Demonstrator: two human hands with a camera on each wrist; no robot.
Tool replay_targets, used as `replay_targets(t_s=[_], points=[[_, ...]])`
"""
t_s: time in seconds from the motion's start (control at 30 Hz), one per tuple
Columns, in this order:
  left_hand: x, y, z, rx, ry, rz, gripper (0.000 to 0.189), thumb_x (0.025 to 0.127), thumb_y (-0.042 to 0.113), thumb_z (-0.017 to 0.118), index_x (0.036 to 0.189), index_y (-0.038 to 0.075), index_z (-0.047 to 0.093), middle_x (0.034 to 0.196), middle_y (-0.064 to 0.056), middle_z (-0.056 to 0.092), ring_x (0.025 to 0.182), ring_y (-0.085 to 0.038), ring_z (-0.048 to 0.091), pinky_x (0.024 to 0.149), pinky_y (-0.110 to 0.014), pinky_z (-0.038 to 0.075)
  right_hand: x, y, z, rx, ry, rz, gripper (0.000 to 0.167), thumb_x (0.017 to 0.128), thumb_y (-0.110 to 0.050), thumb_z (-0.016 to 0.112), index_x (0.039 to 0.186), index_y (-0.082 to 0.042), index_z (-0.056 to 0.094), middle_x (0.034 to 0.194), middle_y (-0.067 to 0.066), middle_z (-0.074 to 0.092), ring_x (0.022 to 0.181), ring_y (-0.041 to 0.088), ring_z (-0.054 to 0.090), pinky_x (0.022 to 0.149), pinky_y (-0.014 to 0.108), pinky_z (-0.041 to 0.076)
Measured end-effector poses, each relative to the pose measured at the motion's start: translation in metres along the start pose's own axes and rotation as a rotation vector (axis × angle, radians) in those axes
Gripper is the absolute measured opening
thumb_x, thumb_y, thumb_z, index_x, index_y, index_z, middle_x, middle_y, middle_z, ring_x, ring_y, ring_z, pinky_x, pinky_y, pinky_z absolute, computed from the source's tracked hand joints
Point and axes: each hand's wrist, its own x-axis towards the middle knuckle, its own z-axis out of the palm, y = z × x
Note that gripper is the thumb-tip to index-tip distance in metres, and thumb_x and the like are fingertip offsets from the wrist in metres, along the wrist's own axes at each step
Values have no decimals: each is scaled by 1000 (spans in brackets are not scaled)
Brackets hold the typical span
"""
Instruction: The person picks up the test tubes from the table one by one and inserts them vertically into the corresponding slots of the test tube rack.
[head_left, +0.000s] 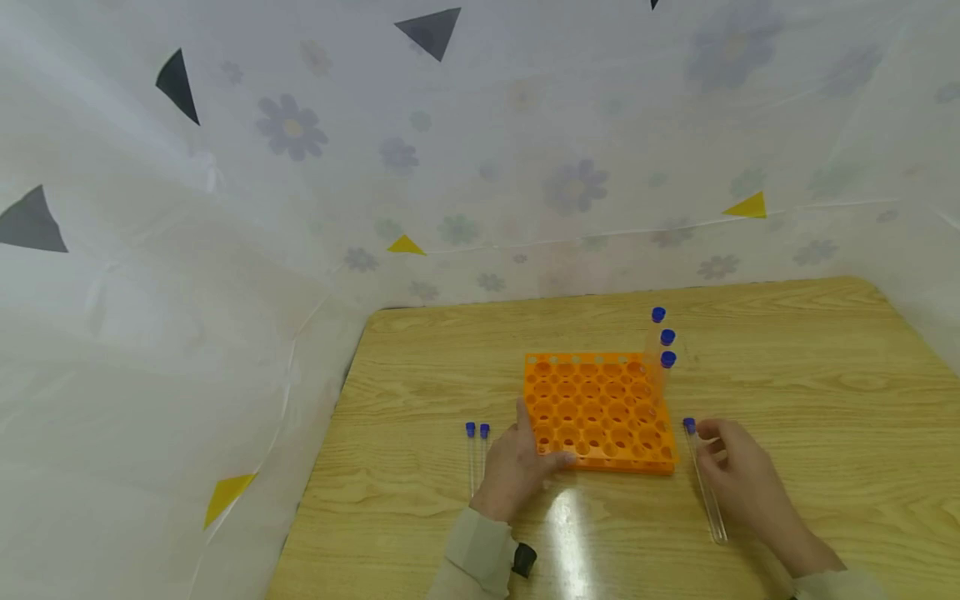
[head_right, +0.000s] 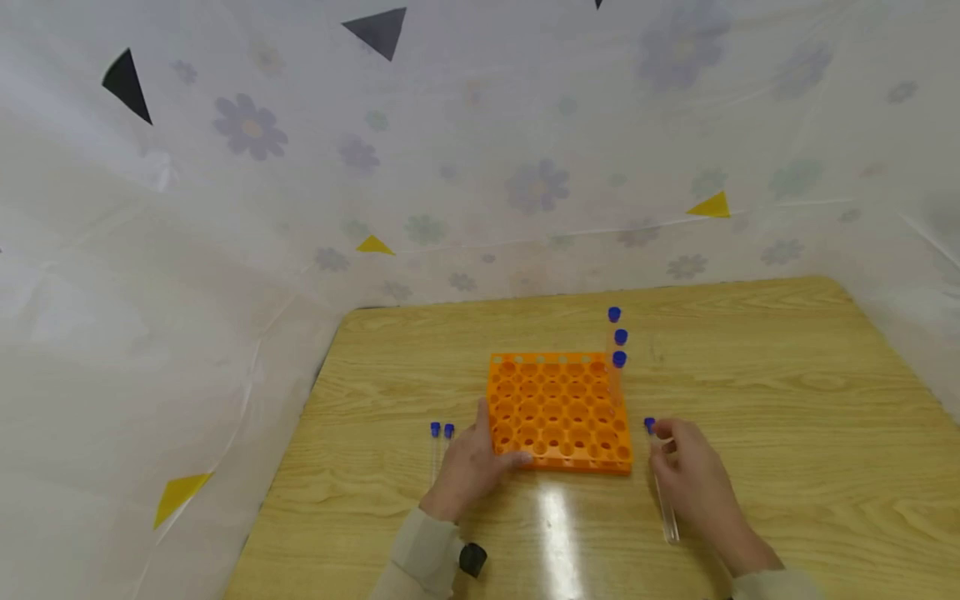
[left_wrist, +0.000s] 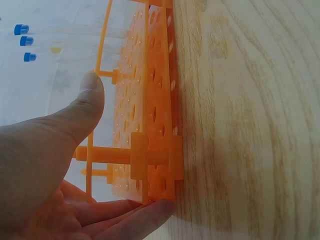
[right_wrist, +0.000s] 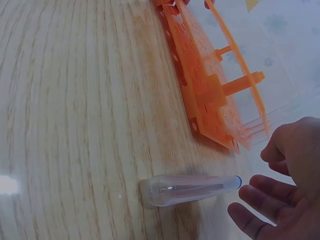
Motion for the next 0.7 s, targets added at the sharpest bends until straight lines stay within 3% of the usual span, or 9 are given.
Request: replay_targets(t_s=[0.23, 0.7], points=[[0, 1, -1, 15, -3, -3, 120, 80, 64, 68, 158, 0, 5, 112, -23, 67, 95, -29, 68, 80, -41, 57, -4, 3, 2, -38, -50, 37, 27, 92, -5, 63, 116, 8, 59, 102, 20, 63, 84, 22, 61, 62, 21, 51], [0, 1, -1, 2, -6, -15, 119, 81, 63, 68, 159, 1, 4, 126, -27, 63, 107, -33, 66, 88, -44, 56, -7, 9, 6, -86, -140, 89, 36, 92, -15, 68, 116, 8, 56, 93, 15, 59, 77, 20, 54, 60, 26, 45]])
